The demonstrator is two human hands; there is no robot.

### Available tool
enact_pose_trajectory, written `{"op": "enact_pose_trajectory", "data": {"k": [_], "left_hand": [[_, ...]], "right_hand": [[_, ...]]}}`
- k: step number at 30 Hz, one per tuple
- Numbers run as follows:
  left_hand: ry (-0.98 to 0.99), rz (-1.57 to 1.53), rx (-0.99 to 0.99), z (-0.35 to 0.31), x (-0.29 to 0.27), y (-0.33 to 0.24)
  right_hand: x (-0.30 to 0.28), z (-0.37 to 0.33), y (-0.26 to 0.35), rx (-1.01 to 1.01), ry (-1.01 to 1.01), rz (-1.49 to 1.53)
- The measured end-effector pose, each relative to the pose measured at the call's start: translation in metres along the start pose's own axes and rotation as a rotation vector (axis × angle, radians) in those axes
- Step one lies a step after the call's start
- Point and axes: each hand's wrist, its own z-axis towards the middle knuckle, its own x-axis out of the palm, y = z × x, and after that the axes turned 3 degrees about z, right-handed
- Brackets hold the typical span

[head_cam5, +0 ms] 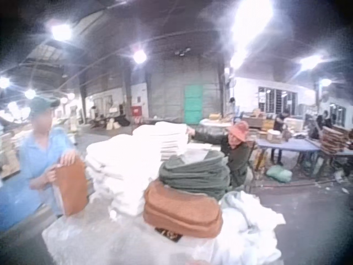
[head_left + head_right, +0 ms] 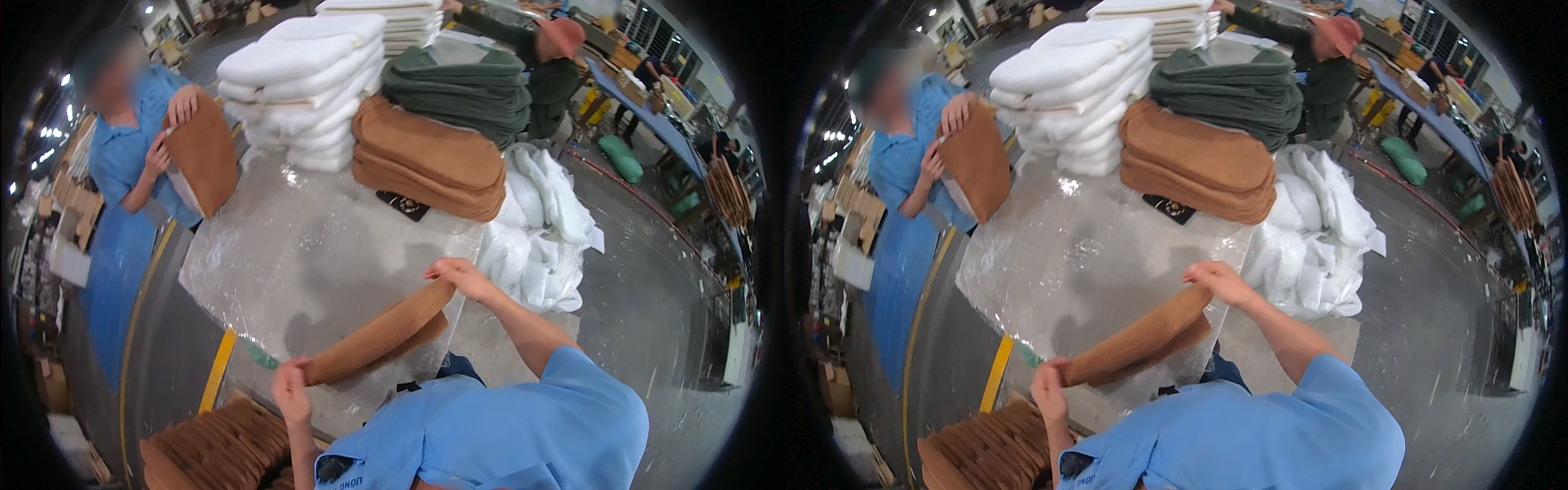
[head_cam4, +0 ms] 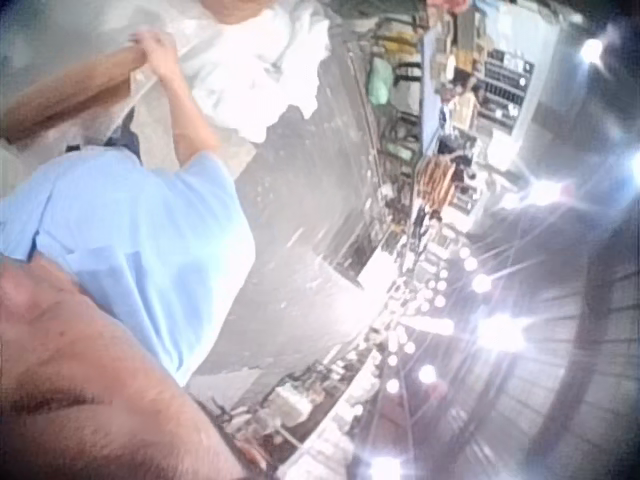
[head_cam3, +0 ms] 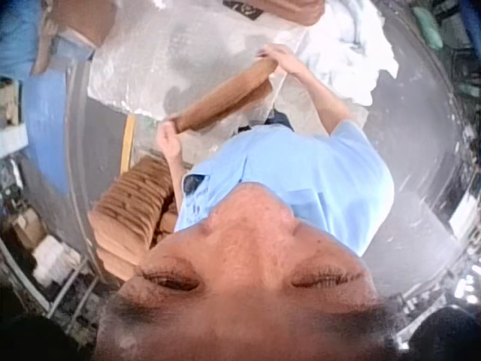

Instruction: The person repeatedly picks up brown cushion covers, inserts white foam inserts, and folds the covers over the foam. The person stacks the finished cushions on a nearby pile. A coworker performs similar folding actions across the table.

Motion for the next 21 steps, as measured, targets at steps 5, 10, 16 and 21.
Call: {"op": "enact_pose_trajectory", "data": {"k": [5,10,16,21], "left_hand": [[0.386,0.628,0.505,0.008,0.054,-0.074],[0.559,0.771,0.287,0.007,0.070,-0.078],[0.348,0.720,0.346,-0.006,0.004,-0.043],[0.305,0.616,0.231,-0.012,-0.016,-0.013]], "right_hand": [[0.076,-0.023,0.098,-0.468,0.609,-0.587],[0.118,-0.037,0.107,-0.225,0.721,-1.043],[0.053,-0.046,0.076,-0.290,0.441,-1.130],[0.015,-0.045,0.058,-0.365,0.355,-1.057]]}}
